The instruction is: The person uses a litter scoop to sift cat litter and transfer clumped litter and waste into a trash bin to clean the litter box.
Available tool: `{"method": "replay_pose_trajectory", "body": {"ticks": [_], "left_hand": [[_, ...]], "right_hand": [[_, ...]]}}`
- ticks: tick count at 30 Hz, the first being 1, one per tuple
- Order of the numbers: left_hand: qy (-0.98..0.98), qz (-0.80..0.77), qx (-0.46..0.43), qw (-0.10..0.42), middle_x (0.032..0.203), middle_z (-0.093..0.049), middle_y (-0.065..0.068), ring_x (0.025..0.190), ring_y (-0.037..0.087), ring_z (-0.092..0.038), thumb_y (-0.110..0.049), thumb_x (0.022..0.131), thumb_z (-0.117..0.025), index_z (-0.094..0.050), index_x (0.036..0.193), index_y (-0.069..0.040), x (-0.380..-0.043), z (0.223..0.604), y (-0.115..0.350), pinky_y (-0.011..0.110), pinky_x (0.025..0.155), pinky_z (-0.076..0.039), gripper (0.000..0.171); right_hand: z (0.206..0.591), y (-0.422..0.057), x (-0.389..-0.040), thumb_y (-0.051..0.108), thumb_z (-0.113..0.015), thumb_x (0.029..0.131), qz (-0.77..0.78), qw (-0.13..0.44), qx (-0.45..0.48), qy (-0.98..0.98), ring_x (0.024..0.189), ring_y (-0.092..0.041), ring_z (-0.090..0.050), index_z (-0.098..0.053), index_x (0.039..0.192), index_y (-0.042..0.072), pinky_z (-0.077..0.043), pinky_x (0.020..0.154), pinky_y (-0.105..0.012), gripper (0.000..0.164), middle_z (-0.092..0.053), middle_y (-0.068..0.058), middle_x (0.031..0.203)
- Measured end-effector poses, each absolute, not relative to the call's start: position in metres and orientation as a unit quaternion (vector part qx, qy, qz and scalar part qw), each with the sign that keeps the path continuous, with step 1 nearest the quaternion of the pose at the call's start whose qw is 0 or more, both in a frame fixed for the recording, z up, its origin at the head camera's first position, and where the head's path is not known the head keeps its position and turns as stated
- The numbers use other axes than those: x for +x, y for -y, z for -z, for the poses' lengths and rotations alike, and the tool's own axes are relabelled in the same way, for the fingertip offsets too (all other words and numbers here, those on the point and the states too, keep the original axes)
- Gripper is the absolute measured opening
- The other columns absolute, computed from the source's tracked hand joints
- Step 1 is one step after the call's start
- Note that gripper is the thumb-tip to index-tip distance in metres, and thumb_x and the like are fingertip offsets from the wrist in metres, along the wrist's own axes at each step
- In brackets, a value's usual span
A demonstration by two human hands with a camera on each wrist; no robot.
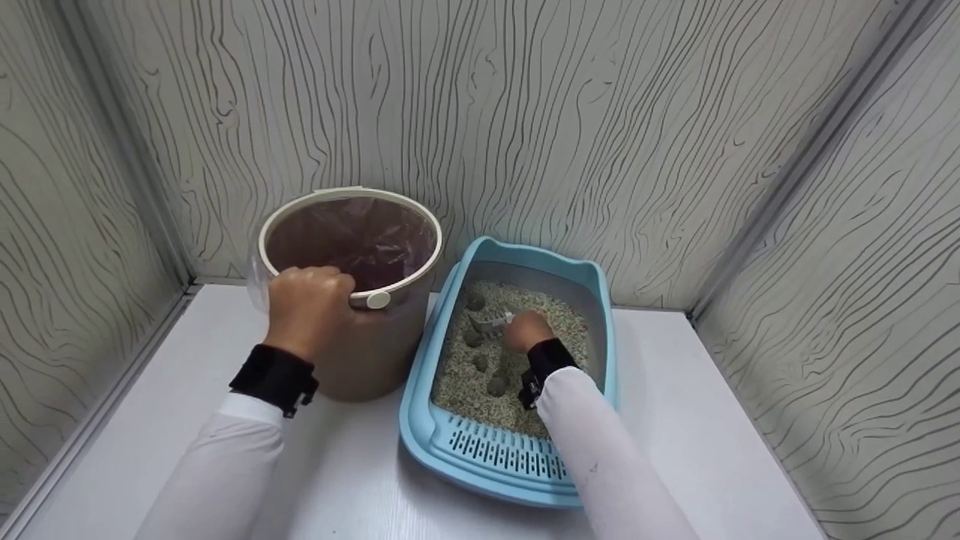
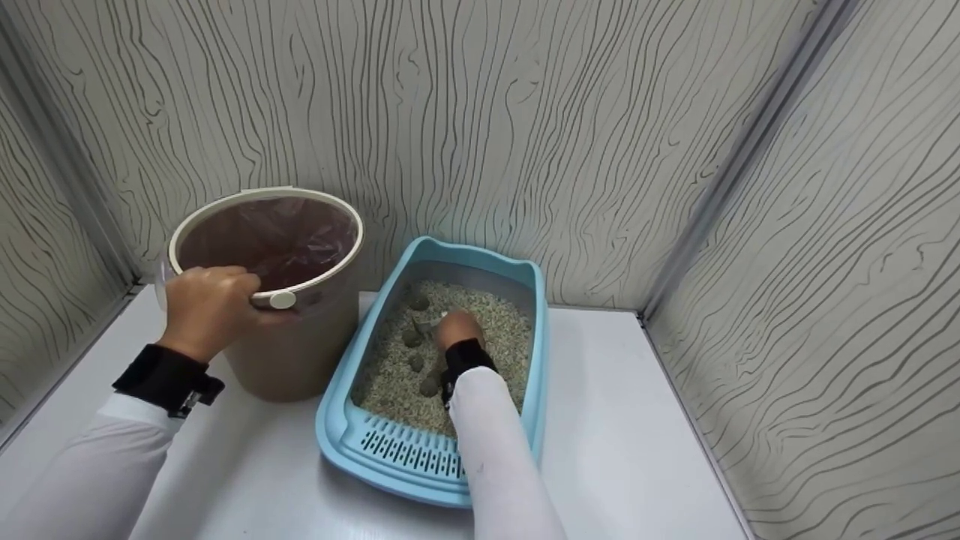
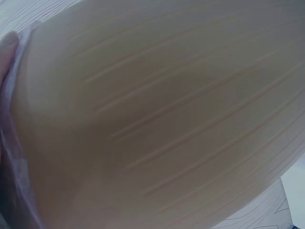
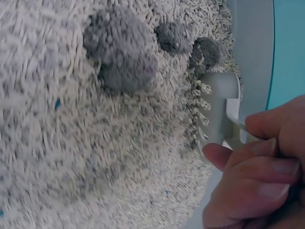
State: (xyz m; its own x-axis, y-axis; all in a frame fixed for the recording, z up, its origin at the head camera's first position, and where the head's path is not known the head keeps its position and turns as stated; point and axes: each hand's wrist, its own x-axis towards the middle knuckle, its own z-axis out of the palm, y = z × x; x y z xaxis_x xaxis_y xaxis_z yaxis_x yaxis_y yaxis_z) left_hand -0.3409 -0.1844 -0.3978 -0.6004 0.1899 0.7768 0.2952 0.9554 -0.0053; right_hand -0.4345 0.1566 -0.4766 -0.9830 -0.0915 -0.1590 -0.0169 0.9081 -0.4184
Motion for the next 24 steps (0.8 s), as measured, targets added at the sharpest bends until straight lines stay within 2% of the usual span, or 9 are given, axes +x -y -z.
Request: {"method": "replay_pose_trajectory", "body": {"ticks": [7,12,18,24], "left_hand": [[0.891,0.053,-0.136,0.430,0.054,-0.058,0.004,0.052,0.033,-0.059,-0.077,0.052,-0.088,-0.057,0.054,-0.013,-0.341,0.399,0.184,0.045,0.052,-0.042,0.071],[0.891,0.058,-0.137,0.429,0.054,-0.059,0.005,0.052,0.033,-0.061,-0.076,0.052,-0.089,-0.059,0.054,-0.013,-0.340,0.398,0.183,0.045,0.052,-0.042,0.070],[0.894,0.055,-0.135,0.423,0.052,-0.055,0.003,0.048,0.032,-0.055,-0.079,0.053,-0.087,-0.053,0.052,-0.014,-0.340,0.396,0.183,0.044,0.050,-0.039,0.074],[0.895,0.060,-0.135,0.422,0.053,-0.059,0.006,0.050,0.035,-0.058,-0.075,0.052,-0.090,-0.060,0.055,-0.012,-0.341,0.398,0.186,0.047,0.051,-0.041,0.070]], "right_hand": [[0.488,-0.154,-0.439,0.006,-0.048,0.105,0.251,0.079,-0.039,-0.964,0.050,-0.009,-0.022,-0.038,0.060,0.017,-0.023,0.051,-0.026,0.048,-0.025,0.006,0.058],[0.491,-0.161,-0.438,0.011,-0.049,0.107,0.252,0.069,-0.044,-0.964,0.056,-0.013,-0.033,-0.043,0.066,0.015,-0.030,0.057,-0.029,0.041,-0.032,0.003,0.062],[0.479,-0.169,-0.433,0.018,-0.050,0.109,0.275,0.074,-0.026,-0.958,0.057,-0.014,-0.038,-0.048,0.074,0.014,-0.033,0.058,-0.030,0.035,-0.038,0.002,0.065],[0.453,-0.179,-0.424,0.018,-0.045,0.110,0.266,0.077,-0.035,-0.960,0.048,-0.012,-0.034,-0.042,0.064,0.016,-0.031,0.052,-0.029,0.046,-0.031,0.004,0.055]]}}
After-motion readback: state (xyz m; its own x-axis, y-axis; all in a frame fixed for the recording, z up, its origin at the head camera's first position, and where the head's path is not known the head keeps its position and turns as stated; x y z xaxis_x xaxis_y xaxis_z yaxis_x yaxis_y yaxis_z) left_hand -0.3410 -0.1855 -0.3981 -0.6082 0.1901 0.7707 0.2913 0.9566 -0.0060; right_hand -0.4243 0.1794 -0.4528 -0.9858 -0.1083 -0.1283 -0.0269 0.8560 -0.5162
